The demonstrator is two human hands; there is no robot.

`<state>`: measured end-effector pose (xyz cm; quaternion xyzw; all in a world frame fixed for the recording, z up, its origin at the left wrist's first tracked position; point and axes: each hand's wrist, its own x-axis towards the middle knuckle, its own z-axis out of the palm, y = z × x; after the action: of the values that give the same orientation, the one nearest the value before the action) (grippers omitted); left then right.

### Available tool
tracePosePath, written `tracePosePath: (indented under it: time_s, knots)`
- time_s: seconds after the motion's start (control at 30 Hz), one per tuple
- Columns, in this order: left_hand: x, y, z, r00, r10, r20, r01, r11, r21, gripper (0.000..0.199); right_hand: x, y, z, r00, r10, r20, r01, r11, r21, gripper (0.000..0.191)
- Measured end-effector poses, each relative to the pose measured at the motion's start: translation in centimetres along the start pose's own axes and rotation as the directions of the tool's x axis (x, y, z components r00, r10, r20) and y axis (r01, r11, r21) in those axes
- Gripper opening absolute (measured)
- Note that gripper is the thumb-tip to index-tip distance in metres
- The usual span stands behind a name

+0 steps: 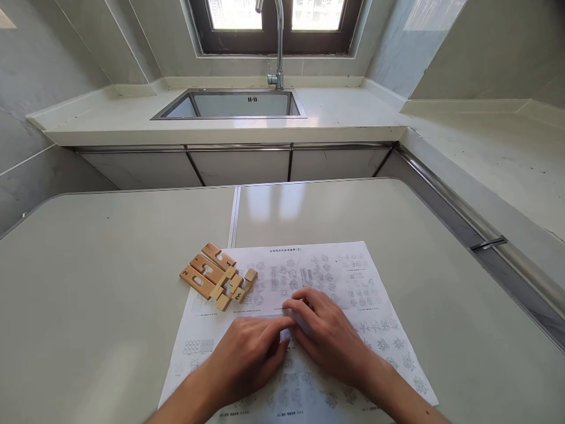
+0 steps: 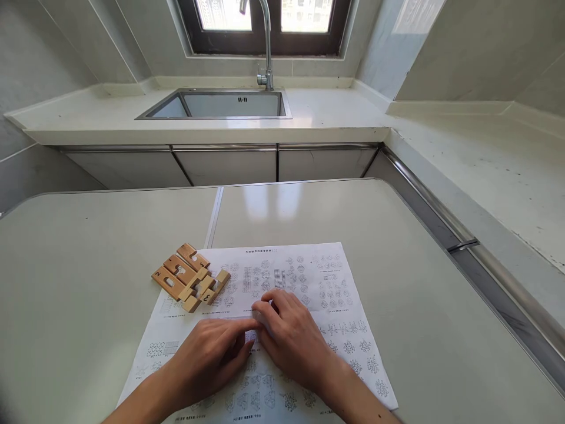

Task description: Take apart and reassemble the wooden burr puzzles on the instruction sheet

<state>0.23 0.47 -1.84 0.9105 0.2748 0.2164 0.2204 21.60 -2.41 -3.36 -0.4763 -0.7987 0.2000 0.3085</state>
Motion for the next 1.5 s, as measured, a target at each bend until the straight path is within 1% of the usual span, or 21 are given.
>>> tracePosePath:
  time_s: [0.13, 0.93, 1.5]
  knots:
    - [-0.08, 0.01, 0.00, 1.000, -0.002, 0.006, 0.002, 1.000, 0.002, 0.031, 0.02, 0.00, -0.01, 1.000, -0.010, -0.014, 0.010, 1.000, -0.013, 0.024]
    - [-0.05, 0.07, -0.01, 1.000, -0.008, 0.001, 0.008, 1.000, 0.026, 0.029, 0.07, -0.09, -0.18, 1.000, 0.006, 0.009, -0.006, 1.000, 0.001, 0.024]
    - [-0.12, 0.12, -0.01, 1.000, -0.010, 0.003, 0.010, 1.000, 0.014, 0.029, 0.06, -0.11, -0.23, 1.000, 0.009, 0.018, -0.009, 1.000, 0.012, 0.023]
